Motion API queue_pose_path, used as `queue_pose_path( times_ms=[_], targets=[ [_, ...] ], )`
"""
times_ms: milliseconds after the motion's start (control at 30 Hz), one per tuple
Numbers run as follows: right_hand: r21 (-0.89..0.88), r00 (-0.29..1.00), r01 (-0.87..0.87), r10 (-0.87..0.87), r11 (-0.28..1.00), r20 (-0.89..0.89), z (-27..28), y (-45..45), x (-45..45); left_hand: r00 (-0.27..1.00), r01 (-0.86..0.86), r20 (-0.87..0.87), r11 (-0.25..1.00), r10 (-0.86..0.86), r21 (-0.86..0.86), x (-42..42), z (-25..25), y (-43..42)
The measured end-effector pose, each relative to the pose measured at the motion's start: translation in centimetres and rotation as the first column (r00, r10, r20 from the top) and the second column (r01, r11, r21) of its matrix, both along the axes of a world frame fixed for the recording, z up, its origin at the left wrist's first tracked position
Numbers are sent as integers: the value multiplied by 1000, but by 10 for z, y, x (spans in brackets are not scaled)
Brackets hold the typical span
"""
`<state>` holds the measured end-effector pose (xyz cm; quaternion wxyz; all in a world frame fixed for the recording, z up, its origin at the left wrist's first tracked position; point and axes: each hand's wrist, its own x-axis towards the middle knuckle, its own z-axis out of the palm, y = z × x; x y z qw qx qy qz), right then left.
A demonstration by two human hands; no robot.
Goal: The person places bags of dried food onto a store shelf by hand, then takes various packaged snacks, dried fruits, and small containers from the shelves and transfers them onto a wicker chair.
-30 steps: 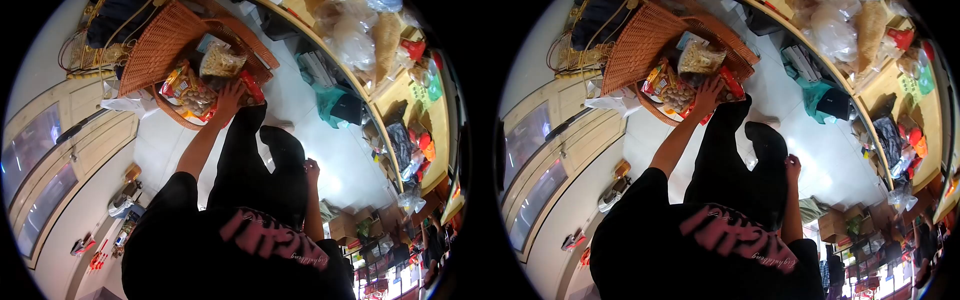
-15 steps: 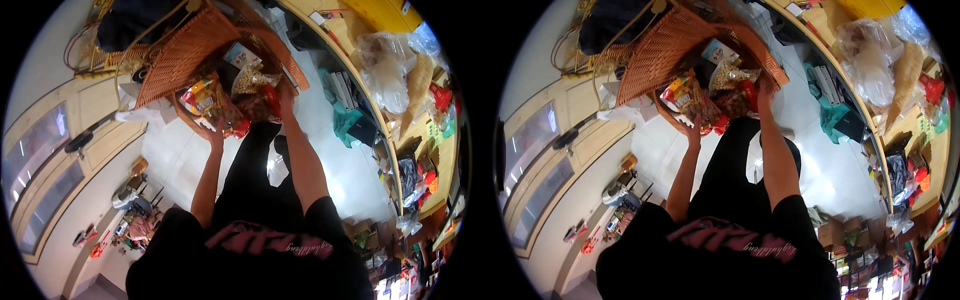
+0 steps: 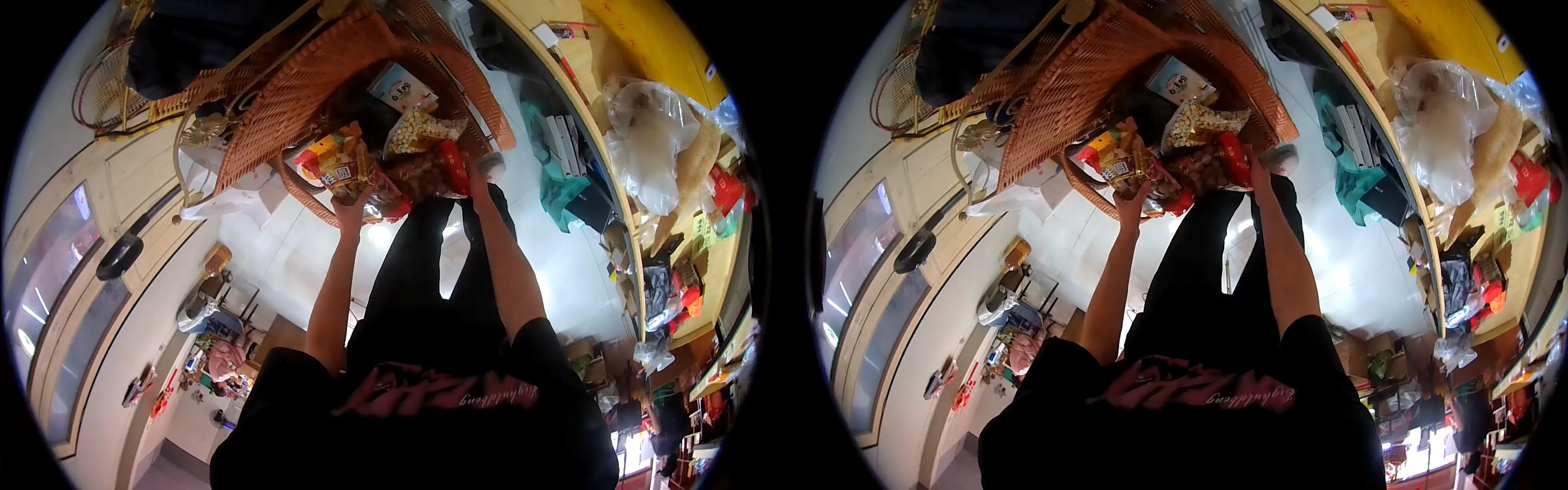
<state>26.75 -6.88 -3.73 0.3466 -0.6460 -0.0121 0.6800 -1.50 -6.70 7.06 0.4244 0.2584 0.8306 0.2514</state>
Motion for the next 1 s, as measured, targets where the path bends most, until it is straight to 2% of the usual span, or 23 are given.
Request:
queue_pose_path(
  times_ms=[33, 67, 133, 167, 233, 267, 300, 367, 400, 467, 500, 567, 600, 667, 800, 867, 900, 967, 1000],
  targets=[
    [53, 995, 11, -16, 999, 100, 5, 2, 2, 1000, 6, 16, 1000, -5, -29, 1, 5, 3],
    [58, 995, 11, -17, 998, 99, 4, 2, 6, 1000, 6, 16, 1000, -6, -25, -1, 2, 2],
    [182, 947, -136, 74, 974, 312, -1, 1, 17, 997, 44, -68, 999, -45, -24, -7, -6, -5],
    [186, 948, -135, 72, 973, 311, 7, 2, 22, 997, 44, -69, 999, -45, -20, -3, 1, -5],
    [300, 879, -308, 150, 903, 452, 33, 11, 23, 988, 48, -143, 997, -55, -54, 5, 14, -3],
    [313, 857, -287, 96, 905, 506, 54, 15, 20, 998, 49, -32, 997, -51, -52, -1, 10, -5],
    [317, 858, -285, 93, 904, 506, 68, 19, 19, 998, 50, -33, 998, -51, -47, 4, 14, -6],
    [277, 801, -423, 213, 863, 560, 82, 22, 19, 996, -46, 75, 998, 49, -37, 14, 24, -6],
    [281, 801, -422, 210, 862, 560, 81, 24, 16, 996, -45, 74, 998, 47, -32, 19, 29, -4],
    [310, 667, -608, 258, 731, 699, 81, 29, 8, 976, -105, 186, 993, 112, -44, 28, 39, -1],
    [312, 670, -607, 259, 731, 696, 81, 32, 6, 977, -105, 183, 993, 112, -45, 32, 43, -3],
    [235, 571, -676, 295, 698, 766, 84, 41, 3, 942, -209, 277, 977, 188, 50, 41, 50, -6],
    [236, 574, -675, 296, 699, 764, 92, 53, 2, 943, -209, 274, 977, 188, 50, 43, 50, -6],
    [245, 437, -753, 186, 611, 880, 102, 78, 0, 951, -210, 254, 970, 175, 120, 46, 52, -4],
    [192, 368, -808, 222, 557, 903, 74, 105, -22, 980, -124, 158, 992, 118, 30, 38, 64, 6],
    [92, 358, -844, 428, 529, 830, 68, 111, -26, 990, -73, 124, 997, 73, -3, 30, 58, 1],
    [86, 349, -850, 434, 520, 830, 66, 110, -27, 988, -83, 128, 996, 84, -6, 25, 52, -4],
    [-25, 206, -891, 454, 452, 867, 65, 110, -29, 990, -88, 109, 996, 85, 26, 18, 42, -11],
    [-31, 197, -896, 459, 443, 866, 68, 110, -29, 989, -99, 114, 995, 96, 23, 14, 41, -13]
  ],
)
